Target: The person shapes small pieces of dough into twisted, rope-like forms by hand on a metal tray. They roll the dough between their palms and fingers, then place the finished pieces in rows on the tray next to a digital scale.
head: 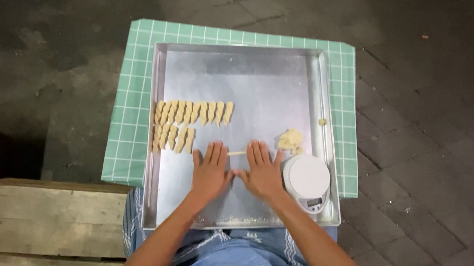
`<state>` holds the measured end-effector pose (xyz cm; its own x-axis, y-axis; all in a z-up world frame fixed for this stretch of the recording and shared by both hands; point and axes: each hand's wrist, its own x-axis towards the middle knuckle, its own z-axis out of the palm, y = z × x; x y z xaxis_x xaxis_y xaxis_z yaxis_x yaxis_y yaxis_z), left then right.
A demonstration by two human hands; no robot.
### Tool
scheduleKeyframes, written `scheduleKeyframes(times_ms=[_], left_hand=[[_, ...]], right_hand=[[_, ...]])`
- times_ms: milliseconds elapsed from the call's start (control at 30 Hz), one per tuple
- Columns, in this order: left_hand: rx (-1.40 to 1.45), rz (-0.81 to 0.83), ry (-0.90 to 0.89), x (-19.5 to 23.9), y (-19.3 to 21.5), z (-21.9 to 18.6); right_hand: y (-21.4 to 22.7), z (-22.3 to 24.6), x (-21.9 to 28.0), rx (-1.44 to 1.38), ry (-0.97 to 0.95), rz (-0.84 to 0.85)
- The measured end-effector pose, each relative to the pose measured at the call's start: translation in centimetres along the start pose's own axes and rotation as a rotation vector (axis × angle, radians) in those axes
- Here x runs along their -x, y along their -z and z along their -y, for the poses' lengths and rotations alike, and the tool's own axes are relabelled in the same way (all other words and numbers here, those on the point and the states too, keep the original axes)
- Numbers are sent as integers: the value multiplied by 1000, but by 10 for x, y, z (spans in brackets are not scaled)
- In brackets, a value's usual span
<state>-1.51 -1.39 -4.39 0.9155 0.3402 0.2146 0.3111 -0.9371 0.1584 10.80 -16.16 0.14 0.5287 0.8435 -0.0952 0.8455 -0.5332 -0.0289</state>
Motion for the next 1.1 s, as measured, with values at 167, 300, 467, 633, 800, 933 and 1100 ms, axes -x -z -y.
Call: scheduleKeyframes(times_ms=[167,300,467,633,800,933,1100], left_hand=[[19,77,-1,34,26,-7],[-9,29,14,2,21,-5],[31,189,58,6,37,-6],[54,258,60,34,43,-8],[50,270,59,16,26,-27],[30,226,61,25,13,-24],[22,67,25,32,-6,-18]], right_hand=[[35,7,41,-33,9,258],[-9,-3,11,21,19,-80],[-19,-3,20,37,2,-133],[39,12,45,-9,-27,289],[8,15,23,12,62,-40],[-18,10,29,-52,61,-87],[-32,6,30,-12,63,-155]])
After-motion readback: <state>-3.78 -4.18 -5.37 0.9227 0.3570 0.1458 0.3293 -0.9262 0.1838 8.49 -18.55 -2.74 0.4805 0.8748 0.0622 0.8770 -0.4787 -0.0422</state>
